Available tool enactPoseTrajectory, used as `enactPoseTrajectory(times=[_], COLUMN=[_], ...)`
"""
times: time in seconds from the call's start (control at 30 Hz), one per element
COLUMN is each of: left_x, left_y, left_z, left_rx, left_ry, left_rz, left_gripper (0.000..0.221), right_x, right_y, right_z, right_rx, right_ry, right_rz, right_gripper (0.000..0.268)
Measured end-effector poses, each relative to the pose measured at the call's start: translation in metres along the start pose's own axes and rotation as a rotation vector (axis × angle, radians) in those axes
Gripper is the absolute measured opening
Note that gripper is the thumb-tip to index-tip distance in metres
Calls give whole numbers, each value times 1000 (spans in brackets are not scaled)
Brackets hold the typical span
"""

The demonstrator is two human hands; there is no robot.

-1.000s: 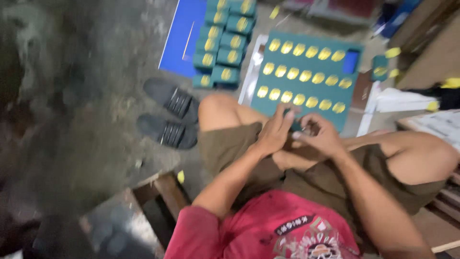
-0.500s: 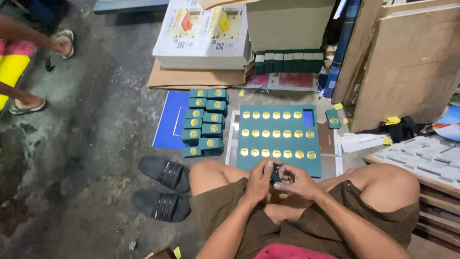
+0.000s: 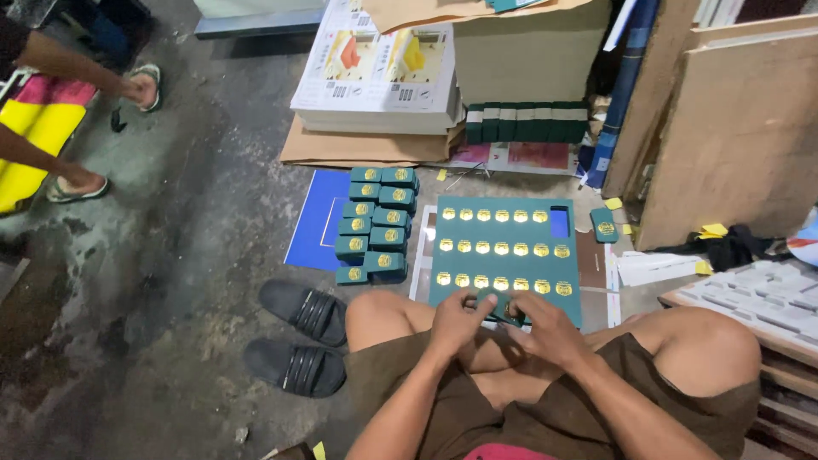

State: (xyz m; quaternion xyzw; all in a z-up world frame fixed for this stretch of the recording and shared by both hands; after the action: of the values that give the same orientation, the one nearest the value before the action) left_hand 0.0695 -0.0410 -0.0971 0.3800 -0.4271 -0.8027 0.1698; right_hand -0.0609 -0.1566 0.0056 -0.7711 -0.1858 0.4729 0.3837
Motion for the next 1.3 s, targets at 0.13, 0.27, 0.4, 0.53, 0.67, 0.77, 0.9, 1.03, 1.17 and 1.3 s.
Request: enactPoseTrajectory(times=[0.13, 0.27, 0.4, 0.53, 0.67, 0.77, 0.9, 1.03, 1.17, 1.3], left_x=[1, -10, -38, -128, -237, -281, -279, -268, -262, -251], left_y=[-13, 2, -13, -37, -60, -122, -251, -336, -296, -281], left_z=[-11, -8, 0, -24, -26, -54, -140, -187, -172, -167], left_rx=[78, 36, 133, 177, 108, 46, -191, -349, -363, -344], left_ry=[93, 43, 192, 500, 701, 843, 709, 696, 676, 633], left_rz=[-18, -31, 14, 102, 58, 80, 168, 45, 7, 31], left_gripper=[53, 41, 39, 39, 41, 39, 46, 42, 35, 44], right_x=[10, 19, 18, 6, 6, 14, 17, 17, 17, 20], right_y=[9, 8, -4, -23, -16, -11, -14, -18, -12, -12], right_z=[7, -2, 9, 1, -3, -4, -7, -10, -12, -13], right_rx=[-166, -290, -376, -292, -217, -216, -277, -258, -221, -209], right_ry=[38, 21, 47, 95, 91, 74, 83, 36, 37, 36], right_rz=[216, 246, 171, 164, 129, 86, 45, -11, -17, -37], right_gripper=[26, 25, 47, 53, 52, 48, 48, 47, 48, 47])
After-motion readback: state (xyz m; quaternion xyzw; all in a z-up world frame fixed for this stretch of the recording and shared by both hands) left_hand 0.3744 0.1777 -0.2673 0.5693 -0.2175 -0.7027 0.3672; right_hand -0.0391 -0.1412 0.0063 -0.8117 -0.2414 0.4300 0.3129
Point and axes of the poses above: each hand's wrist, its own z-axis away from the middle knuckle, its own x-axis out of the palm, y = z × x, the point moved 10 cm from there along -z, towards the middle knuckle, and after that the axes turned 7 degrees about y, right-handed, at the moved point
